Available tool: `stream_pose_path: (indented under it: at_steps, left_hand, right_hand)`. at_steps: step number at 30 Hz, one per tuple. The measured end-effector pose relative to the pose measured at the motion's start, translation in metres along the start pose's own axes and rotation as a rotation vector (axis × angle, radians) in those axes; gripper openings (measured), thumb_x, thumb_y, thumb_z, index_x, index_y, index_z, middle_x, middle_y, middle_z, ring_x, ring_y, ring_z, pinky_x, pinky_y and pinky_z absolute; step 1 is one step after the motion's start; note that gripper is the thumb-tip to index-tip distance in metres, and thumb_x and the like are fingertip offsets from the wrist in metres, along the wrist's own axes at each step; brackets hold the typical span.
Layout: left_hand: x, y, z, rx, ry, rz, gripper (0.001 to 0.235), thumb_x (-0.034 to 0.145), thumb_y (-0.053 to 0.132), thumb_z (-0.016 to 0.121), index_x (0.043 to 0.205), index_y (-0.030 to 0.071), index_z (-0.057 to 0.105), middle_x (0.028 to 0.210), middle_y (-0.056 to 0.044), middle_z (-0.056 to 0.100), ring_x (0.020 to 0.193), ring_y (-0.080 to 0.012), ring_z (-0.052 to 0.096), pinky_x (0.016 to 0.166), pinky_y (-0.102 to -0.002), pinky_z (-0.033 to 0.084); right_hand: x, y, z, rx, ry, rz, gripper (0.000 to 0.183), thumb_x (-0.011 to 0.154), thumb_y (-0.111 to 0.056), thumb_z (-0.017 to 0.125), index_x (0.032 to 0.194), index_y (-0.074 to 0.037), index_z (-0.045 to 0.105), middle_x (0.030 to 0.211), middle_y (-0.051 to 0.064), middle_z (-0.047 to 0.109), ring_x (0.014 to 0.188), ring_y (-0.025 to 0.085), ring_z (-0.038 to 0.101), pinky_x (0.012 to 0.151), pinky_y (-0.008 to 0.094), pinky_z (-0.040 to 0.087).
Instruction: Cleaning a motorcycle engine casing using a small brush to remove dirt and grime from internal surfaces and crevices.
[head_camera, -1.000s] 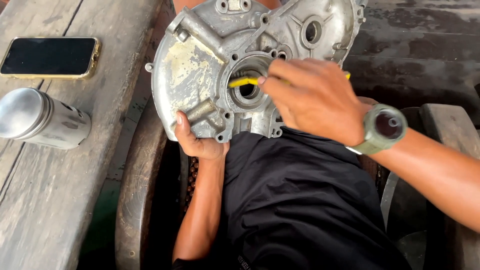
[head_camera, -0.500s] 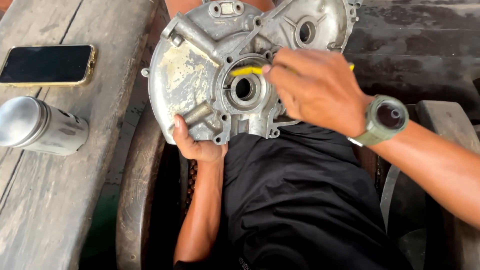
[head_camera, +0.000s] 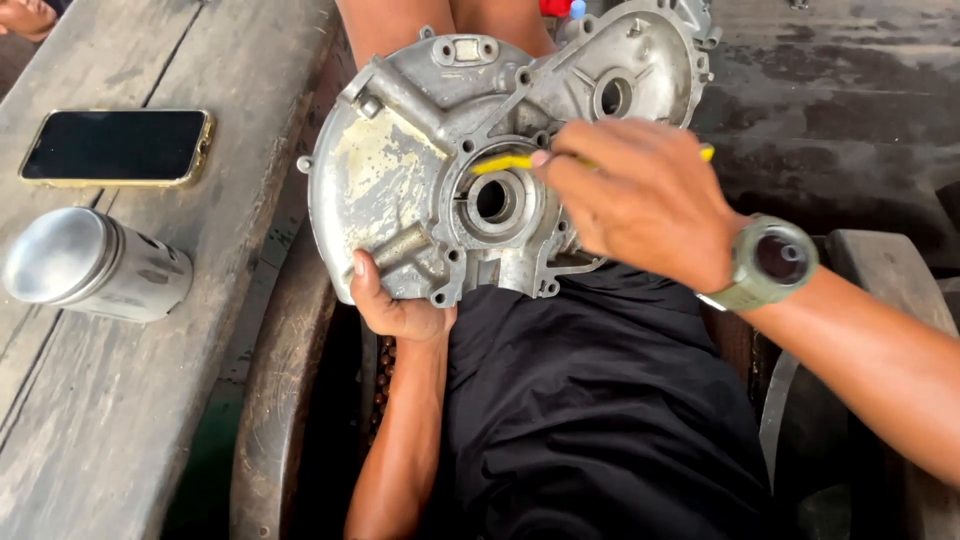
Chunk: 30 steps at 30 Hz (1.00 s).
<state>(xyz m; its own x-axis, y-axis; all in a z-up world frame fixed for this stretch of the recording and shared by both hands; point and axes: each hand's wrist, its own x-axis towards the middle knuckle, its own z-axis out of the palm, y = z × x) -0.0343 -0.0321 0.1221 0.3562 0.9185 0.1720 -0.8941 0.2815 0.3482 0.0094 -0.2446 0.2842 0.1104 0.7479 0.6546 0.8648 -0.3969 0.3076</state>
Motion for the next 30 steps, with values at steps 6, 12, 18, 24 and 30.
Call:
stream_pose_path:
  at_steps: [6, 12, 18, 24, 30]
  left_hand:
    - [0.000, -0.001, -0.003, 0.002, 0.027, -0.011, 0.012, 0.094, 0.018, 0.069, 0.093, 0.006, 0.073, 0.099, -0.003, 0.065, 0.103, -0.0164, 0.061, 0.100, -0.041, 0.053]
    - [0.011, -0.052, -0.074, 0.129, -0.145, 0.355, 0.018, 0.101, 0.006, 0.065, 0.116, 0.003, 0.074, 0.110, -0.006, 0.068, 0.112, -0.0170, 0.063, 0.107, -0.045, 0.055]
    - [0.019, -0.061, -0.103, 0.453, -0.319, 0.693, 0.031, 0.107, 0.002, 0.057, 0.137, 0.004, 0.062, 0.129, -0.009, 0.065, 0.121, -0.0168, 0.061, 0.113, -0.038, 0.054]
    - [0.018, -0.068, -0.116, 0.403, -0.300, 0.635, 0.030, 0.105, 0.002, 0.058, 0.135, 0.002, 0.063, 0.135, -0.012, 0.065, 0.131, -0.0198, 0.060, 0.122, -0.038, 0.048]
    - [0.016, -0.071, -0.111, 0.349, -0.318, 0.577, 0.031, 0.106, 0.002, 0.058, 0.136, 0.004, 0.063, 0.134, -0.012, 0.065, 0.131, -0.0200, 0.060, 0.122, -0.041, 0.048]
  right_hand:
    - [0.004, -0.023, 0.005, 0.114, -0.025, 0.003, 0.029, 0.109, -0.004, 0.063, 0.083, -0.004, 0.049, 0.090, 0.008, 0.053, 0.061, 0.025, 0.045, 0.048, 0.039, 0.035]
    - [-0.001, -0.014, 0.003, 0.068, 0.002, 0.038, 0.017, 0.107, 0.000, 0.067, 0.092, -0.005, 0.062, 0.087, 0.006, 0.058, 0.059, 0.016, 0.048, 0.046, 0.030, 0.038]
    - [-0.007, -0.001, 0.008, -0.027, -0.083, 0.019, 0.030, 0.102, 0.006, 0.061, 0.079, -0.010, 0.053, 0.077, 0.001, 0.049, 0.059, 0.012, 0.039, 0.044, 0.026, 0.032]
    - [0.007, -0.030, -0.001, 0.084, -0.066, 0.041, 0.010, 0.108, -0.003, 0.063, 0.099, -0.002, 0.059, 0.088, 0.009, 0.052, 0.061, 0.028, 0.046, 0.048, 0.039, 0.035]
    - [0.000, -0.015, 0.001, 0.071, -0.033, 0.055, 0.017, 0.103, 0.008, 0.063, 0.090, -0.003, 0.062, 0.089, 0.007, 0.059, 0.059, 0.017, 0.043, 0.047, 0.030, 0.036]
